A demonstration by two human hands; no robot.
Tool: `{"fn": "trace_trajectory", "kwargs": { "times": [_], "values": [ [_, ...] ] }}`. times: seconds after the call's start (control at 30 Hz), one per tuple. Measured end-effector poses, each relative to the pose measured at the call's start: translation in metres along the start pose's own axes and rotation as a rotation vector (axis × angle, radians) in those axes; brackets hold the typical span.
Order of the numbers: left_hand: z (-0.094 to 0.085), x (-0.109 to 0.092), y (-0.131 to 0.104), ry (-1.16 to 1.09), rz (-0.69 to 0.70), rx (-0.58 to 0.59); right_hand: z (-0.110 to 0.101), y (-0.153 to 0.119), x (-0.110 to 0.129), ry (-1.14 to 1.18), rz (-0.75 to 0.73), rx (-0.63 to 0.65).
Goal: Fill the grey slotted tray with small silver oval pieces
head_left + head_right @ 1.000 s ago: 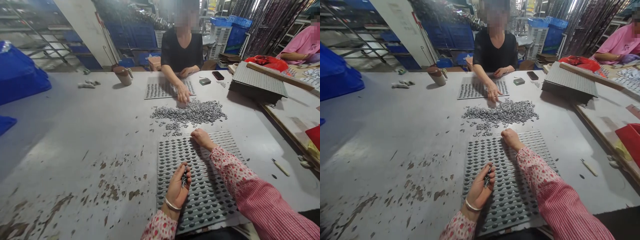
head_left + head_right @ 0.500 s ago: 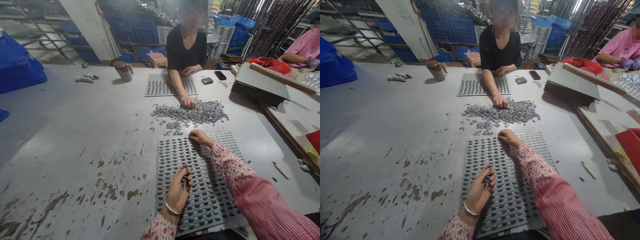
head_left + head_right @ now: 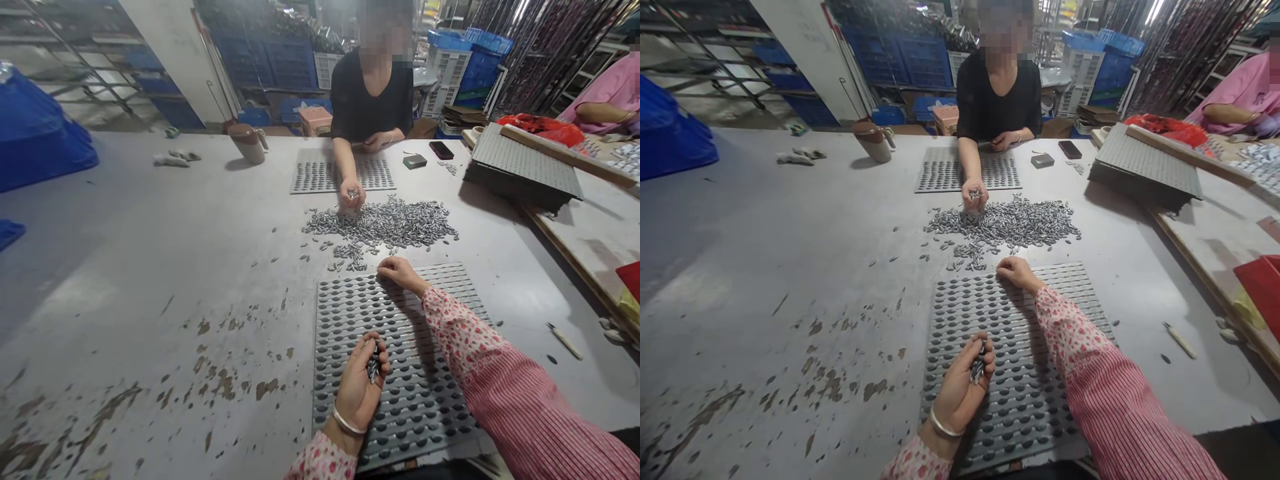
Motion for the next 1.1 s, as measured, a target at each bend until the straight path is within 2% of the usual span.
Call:
{"fn": "trace_trajectory", "kwargs": {
  "times": [0.2, 0.33, 0.4, 0.47, 0.53, 0.57, 0.67, 0.73, 0.8, 0.9, 1.03, 1.1],
  "values": [
    [0.000, 0.000, -0.002, 0.021, 0.016, -0.014, 0.013, 0.001, 0.005, -0.085, 0.100, -0.049],
    [-0.008, -0.003, 0.002, 0.042, 0.039, -0.076, 0.015, 0.000, 0.009, -0.198, 0.194, -0.050],
    [-0.011, -0.006, 0.004, 0.044, 0.051, -0.116, 0.011, 0.000, 0.015, -0.163, 0.199, -0.063],
    [-0.012, -0.010, 0.003, 0.043, 0.070, -0.142, -0.002, -0.007, 0.026, -0.067, 0.178, -0.142],
    [-0.012, -0.012, 0.001, 0.044, 0.087, -0.154, -0.018, -0.024, 0.041, 0.098, 0.130, -0.215],
    [-0.011, -0.013, -0.001, 0.047, 0.092, -0.154, -0.022, -0.036, 0.051, 0.200, 0.099, -0.211],
    [-0.005, -0.009, -0.007, 0.073, 0.083, -0.134, -0.020, -0.083, 0.083, 0.503, 0.024, -0.022],
    [0.000, -0.005, -0.011, 0.099, 0.075, -0.111, -0.016, -0.118, 0.096, 0.639, 0.062, 0.064],
    [0.004, 0.001, -0.015, 0.123, 0.070, -0.093, -0.011, -0.147, 0.098, 0.745, 0.147, 0.068],
    [0.005, 0.014, -0.019, 0.156, 0.038, -0.077, -0.002, -0.177, 0.095, 0.898, 0.272, -0.016],
    [-0.004, 0.031, -0.023, 0.174, -0.007, -0.088, 0.008, -0.196, 0.098, 1.091, 0.368, -0.096],
    [-0.008, 0.034, -0.025, 0.170, -0.014, -0.087, 0.003, -0.199, 0.098, 1.093, 0.362, -0.130]
  ]
}}
Point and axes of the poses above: each hand's wrist, its own y-axis towards the middle knuckle, its own z-axis out of the palm, x = y × z, the point moved 10 cm from there along y, towards the middle knuckle, and after that the axes turned 5 degrees about -z, right-handed, at the moved point
